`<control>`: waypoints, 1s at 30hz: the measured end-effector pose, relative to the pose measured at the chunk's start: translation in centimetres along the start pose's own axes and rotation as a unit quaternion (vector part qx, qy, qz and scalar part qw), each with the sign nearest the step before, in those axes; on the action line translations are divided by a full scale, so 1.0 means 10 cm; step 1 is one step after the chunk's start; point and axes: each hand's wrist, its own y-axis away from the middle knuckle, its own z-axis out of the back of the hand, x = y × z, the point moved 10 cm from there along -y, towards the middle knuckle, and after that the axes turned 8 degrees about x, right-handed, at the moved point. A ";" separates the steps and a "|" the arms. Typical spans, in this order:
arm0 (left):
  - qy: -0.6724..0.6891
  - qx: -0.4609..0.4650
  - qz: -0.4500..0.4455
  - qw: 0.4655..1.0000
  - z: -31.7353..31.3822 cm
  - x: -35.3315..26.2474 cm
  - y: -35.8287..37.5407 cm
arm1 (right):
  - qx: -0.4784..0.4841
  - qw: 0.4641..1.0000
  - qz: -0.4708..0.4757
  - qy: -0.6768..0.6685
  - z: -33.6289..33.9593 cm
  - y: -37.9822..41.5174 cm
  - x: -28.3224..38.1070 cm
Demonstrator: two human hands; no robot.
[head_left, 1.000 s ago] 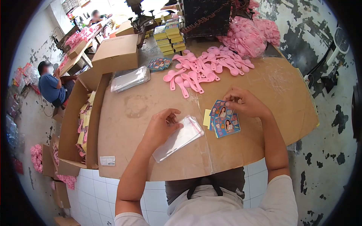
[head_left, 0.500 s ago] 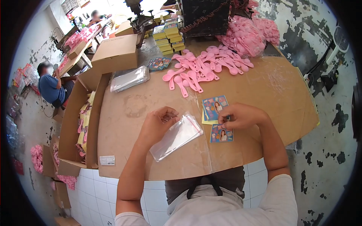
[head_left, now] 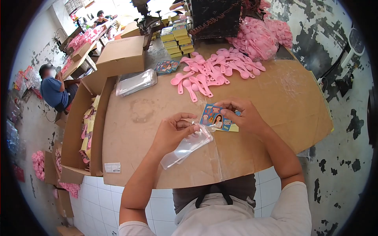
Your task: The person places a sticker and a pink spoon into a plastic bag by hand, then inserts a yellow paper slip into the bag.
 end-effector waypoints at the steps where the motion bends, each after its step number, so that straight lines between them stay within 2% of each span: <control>1: -0.015 -0.008 0.001 1.000 0.00 0.00 0.00 | 0.002 1.000 0.022 0.018 -0.02 0.00 0.05; 4: -0.003 -0.004 -0.014 1.000 -0.07 -0.03 0.01 | 0.038 0.992 0.077 0.089 -0.15 0.00 0.19; 8: -0.094 0.015 -0.026 0.995 -0.21 -0.04 0.03 | 0.067 0.984 0.125 0.109 -0.39 0.02 0.24; 11: -0.102 0.021 -0.023 0.994 -0.29 -0.05 0.04 | 0.047 0.996 0.039 -0.068 -0.49 0.02 -0.03; 14: -0.058 -0.005 -0.044 0.997 -0.25 -0.08 0.03 | -0.030 0.974 -0.019 -0.222 -0.33 0.00 -0.09; 17: -0.034 -0.040 -0.051 0.997 -0.16 -0.07 0.02 | 0.004 0.984 -0.044 -0.172 -0.29 0.02 -0.22; 20: -0.018 -0.039 -0.071 0.997 -0.17 -0.09 0.04 | 0.058 0.988 -0.002 -0.146 -0.48 0.01 -0.14; 23: -0.037 -0.026 -0.064 0.997 -0.19 -0.07 0.03 | 0.068 0.994 0.003 -0.087 -0.48 0.01 -0.06; 26: -0.039 -0.003 -0.064 0.997 -0.23 -0.05 0.02 | 0.029 0.989 -0.063 -0.132 -0.37 0.01 -0.13; 29: -0.040 0.021 -0.035 0.998 -0.27 -0.06 0.05 | 0.129 0.981 0.119 0.084 -0.43 -0.02 0.31; 30: -0.050 0.027 -0.034 0.998 -0.28 -0.08 0.06 | 0.110 0.985 0.089 0.102 -0.30 -0.09 0.22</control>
